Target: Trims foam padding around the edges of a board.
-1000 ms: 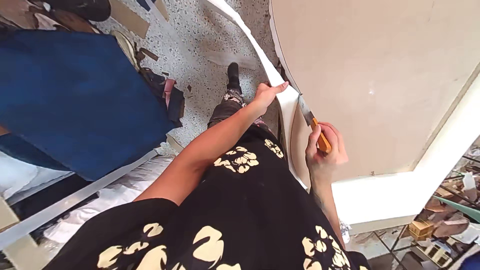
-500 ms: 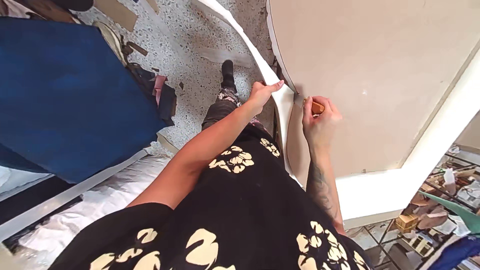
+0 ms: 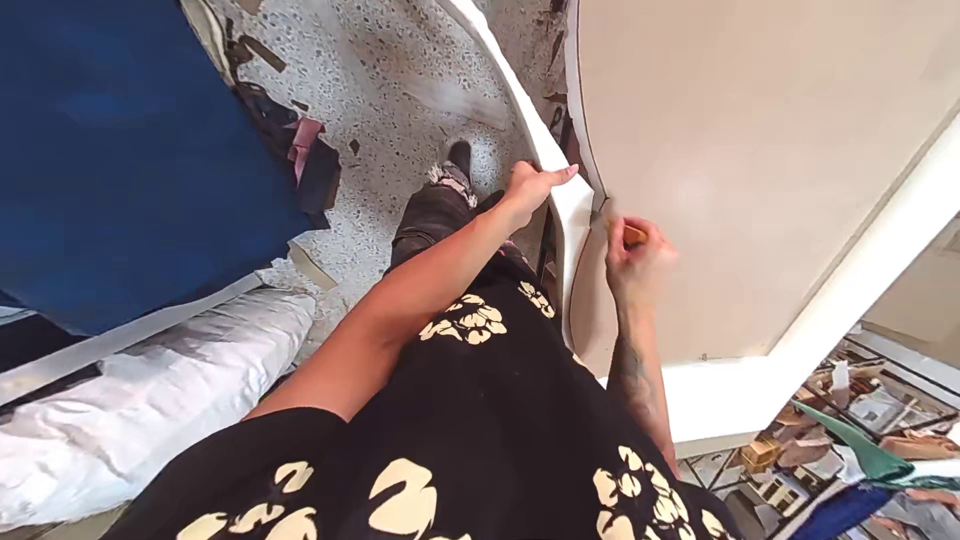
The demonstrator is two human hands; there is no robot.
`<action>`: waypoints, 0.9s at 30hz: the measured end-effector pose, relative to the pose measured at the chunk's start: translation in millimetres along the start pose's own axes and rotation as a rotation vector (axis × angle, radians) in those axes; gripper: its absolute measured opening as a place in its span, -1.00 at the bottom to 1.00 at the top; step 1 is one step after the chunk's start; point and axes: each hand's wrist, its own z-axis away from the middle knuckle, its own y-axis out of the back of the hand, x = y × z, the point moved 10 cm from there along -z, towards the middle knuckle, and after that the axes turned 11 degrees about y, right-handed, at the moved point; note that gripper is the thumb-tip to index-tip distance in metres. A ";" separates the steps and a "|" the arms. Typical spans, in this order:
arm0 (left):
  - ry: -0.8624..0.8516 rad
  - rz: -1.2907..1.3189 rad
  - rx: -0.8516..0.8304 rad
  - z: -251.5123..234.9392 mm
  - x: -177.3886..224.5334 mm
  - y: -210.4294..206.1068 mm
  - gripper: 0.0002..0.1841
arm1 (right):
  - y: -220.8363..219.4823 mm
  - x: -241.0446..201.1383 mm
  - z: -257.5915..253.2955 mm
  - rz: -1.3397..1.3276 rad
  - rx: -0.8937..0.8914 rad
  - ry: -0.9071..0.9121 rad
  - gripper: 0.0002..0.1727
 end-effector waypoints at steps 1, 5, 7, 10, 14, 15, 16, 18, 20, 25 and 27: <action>0.010 0.006 0.006 -1.1 1.7 4.6 -0.24 | 11.7 -6.0 -4.1 -0.010 0.016 0.005 -0.80; 0.051 0.022 -0.013 -3.9 -5.6 7.9 -0.28 | -5.7 -1.7 16.7 -0.065 -0.037 -0.010 -0.82; 0.074 0.025 -0.011 -5.6 -4.2 12.3 -0.27 | -3.4 -4.4 19.3 -0.089 -0.057 0.001 -0.83; 0.085 0.034 -0.002 -6.0 -6.2 25.4 -0.26 | 26.8 -20.1 20.5 -0.097 -0.093 0.006 -0.83; 0.061 0.010 0.051 -2.7 -11.5 33.7 -0.26 | -5.5 -7.3 47.0 -0.086 -0.142 0.034 -0.81; 0.052 0.015 0.079 -2.9 -9.7 40.8 -0.26 | 1.1 -12.7 43.4 -0.086 -0.151 0.041 -0.82; 0.036 0.027 0.109 -3.9 -7.9 49.3 -0.26 | 10.2 -18.9 40.6 -0.090 -0.154 0.044 -0.81; 0.036 0.043 0.138 1.6 -19.4 58.8 -0.24 | 18.9 -24.0 55.4 -0.085 -0.164 0.046 -0.82; 0.012 0.075 0.152 3.6 -21.2 65.2 -0.20 | -4.6 -15.4 72.9 -0.072 -0.165 0.083 -0.81; 0.000 0.149 0.191 9.4 -32.9 94.8 -0.19 | 22.7 -33.9 87.1 -0.081 -0.216 0.142 -0.82; -0.004 0.169 0.195 12.0 -46.7 103.6 -0.17 | 3.0 -25.7 109.4 -0.067 -0.247 0.149 -0.82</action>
